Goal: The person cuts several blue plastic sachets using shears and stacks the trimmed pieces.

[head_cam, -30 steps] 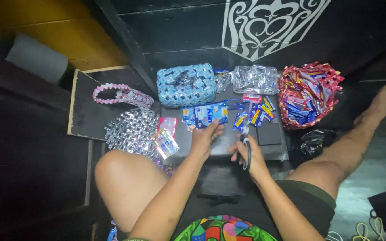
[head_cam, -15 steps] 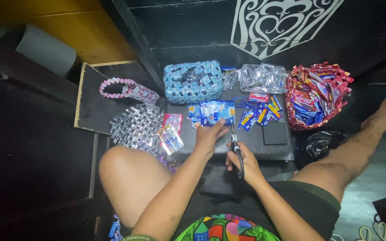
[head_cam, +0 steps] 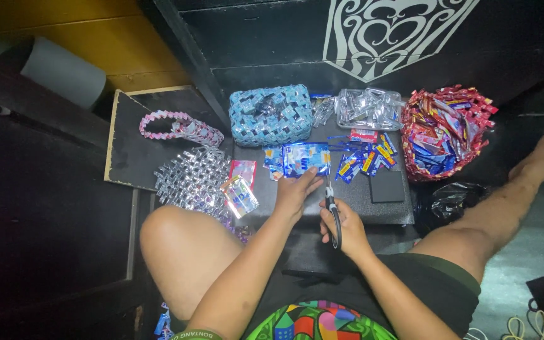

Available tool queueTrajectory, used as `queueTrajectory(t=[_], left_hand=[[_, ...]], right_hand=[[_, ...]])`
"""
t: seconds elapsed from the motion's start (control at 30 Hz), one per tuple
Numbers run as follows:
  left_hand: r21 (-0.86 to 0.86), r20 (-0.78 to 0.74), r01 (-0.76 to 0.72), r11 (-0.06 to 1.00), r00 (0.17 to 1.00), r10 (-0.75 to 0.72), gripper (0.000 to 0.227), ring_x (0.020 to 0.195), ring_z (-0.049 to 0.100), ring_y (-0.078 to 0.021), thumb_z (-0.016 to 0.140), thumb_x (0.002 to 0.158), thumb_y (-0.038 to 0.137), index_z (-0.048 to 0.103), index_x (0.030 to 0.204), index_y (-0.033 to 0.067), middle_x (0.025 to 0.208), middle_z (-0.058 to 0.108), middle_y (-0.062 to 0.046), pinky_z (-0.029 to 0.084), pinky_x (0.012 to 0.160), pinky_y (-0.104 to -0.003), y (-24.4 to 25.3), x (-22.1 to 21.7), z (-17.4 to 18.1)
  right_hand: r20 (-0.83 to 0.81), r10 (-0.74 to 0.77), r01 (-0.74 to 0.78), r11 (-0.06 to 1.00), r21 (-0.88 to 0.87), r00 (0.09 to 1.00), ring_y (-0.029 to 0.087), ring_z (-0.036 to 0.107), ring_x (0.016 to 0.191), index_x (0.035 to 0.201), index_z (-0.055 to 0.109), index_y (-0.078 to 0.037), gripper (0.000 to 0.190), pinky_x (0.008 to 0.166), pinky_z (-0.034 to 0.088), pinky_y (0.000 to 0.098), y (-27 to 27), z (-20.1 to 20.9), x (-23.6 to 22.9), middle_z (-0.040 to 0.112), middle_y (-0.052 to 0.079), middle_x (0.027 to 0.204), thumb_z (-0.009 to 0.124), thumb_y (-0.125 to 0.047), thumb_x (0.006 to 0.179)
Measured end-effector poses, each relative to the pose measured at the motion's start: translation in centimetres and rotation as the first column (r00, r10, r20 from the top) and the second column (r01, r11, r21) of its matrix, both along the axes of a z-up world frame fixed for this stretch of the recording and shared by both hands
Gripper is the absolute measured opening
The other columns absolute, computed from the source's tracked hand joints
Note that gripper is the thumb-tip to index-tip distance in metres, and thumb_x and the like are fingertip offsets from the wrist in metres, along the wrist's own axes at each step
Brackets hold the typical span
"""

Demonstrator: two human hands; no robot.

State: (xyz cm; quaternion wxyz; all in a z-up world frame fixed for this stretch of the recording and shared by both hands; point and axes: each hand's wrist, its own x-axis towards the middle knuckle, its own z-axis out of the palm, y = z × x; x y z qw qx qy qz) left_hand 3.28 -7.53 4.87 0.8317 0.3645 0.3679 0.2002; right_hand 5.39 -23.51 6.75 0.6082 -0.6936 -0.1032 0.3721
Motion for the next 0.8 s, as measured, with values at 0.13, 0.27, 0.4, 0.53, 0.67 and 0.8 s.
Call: queueTrajectory(t=[0.13,0.27,0.4,0.53,0.67,0.8], left_hand=[[-0.009,-0.002,0.006,1.0,1.0,-0.006,0.038,0.1,0.07,-0.0382,0.08,0.088,0.005,0.063,0.115,-0.0146,0.104,0.069,-0.025,0.06,0.093,-0.054,0.1,0.0,1.0],[-0.039,-0.001,0.023,0.999,1.0,-0.023,0.039,0.1,0.07,-0.0394,0.083,0.085,0.004,0.064,0.112,-0.0167,0.101,0.068,-0.028,0.06,0.092,-0.055,-0.2,0.0,1.1],[-0.026,-0.011,0.059,0.998,0.998,-0.06,0.036,0.098,0.071,-0.0382,0.082,0.086,0.005,0.065,0.111,-0.0144,0.103,0.07,-0.027,0.061,0.09,-0.054,-0.5,0.3,1.1],[-0.05,-0.024,0.089,0.995,0.996,-0.091,0.042,0.102,0.071,-0.0395,0.081,0.088,0.006,0.061,0.117,-0.0159,0.109,0.069,-0.029,0.06,0.093,-0.052,-0.4,0.4,0.2],[-0.045,-0.042,0.1,0.994,0.994,-0.102,0.042,0.104,0.07,-0.0379,0.081,0.088,0.006,0.062,0.116,-0.0171,0.111,0.069,-0.03,0.059,0.094,-0.052,-0.5,0.7,0.3],[-0.056,-0.059,0.112,0.992,0.992,-0.115,0.046,0.105,0.069,-0.0382,0.082,0.087,0.007,0.059,0.117,-0.0191,0.114,0.065,-0.033,0.06,0.093,-0.051,-0.4,0.6,0.3]], right_hand=[[-0.01,-0.009,0.009,1.0,-0.002,1.0,0.023,0.069,0.045,0.114,0.068,-0.003,0.032,0.048,0.055,0.0291,0.2,0.0,0.1,0.067,0.016,0.056,0.07,-0.028,0.094],[0.004,-0.016,0.016,0.999,-0.032,1.0,0.024,0.07,0.048,0.116,0.066,-0.003,0.036,0.049,0.055,0.0306,0.4,-1.1,1.0,0.069,0.017,0.059,0.066,-0.034,0.097],[-0.016,-0.054,0.053,0.998,-0.012,0.998,0.024,0.069,0.046,0.112,0.066,-0.003,0.033,0.047,0.055,0.0297,0.8,-1.5,1.5,0.067,0.017,0.058,0.066,-0.033,0.098],[-0.015,-0.064,0.063,0.997,-0.051,0.998,0.024,0.068,0.044,0.114,0.065,-0.001,0.034,0.046,0.055,0.03,0.7,-1.7,1.7,0.066,0.017,0.056,0.067,-0.031,0.098],[-0.037,-0.067,0.065,0.997,-0.045,0.997,0.023,0.068,0.045,0.113,0.065,-0.001,0.041,0.045,0.054,0.0301,1.0,-1.0,2.3,0.067,0.017,0.056,0.068,-0.038,0.097],[-0.037,-0.088,0.086,0.995,-0.053,0.995,0.024,0.069,0.046,0.115,0.064,0.0,0.044,0.046,0.055,0.031,1.4,-1.7,2.9,0.066,0.018,0.057,0.067,-0.04,0.098]])
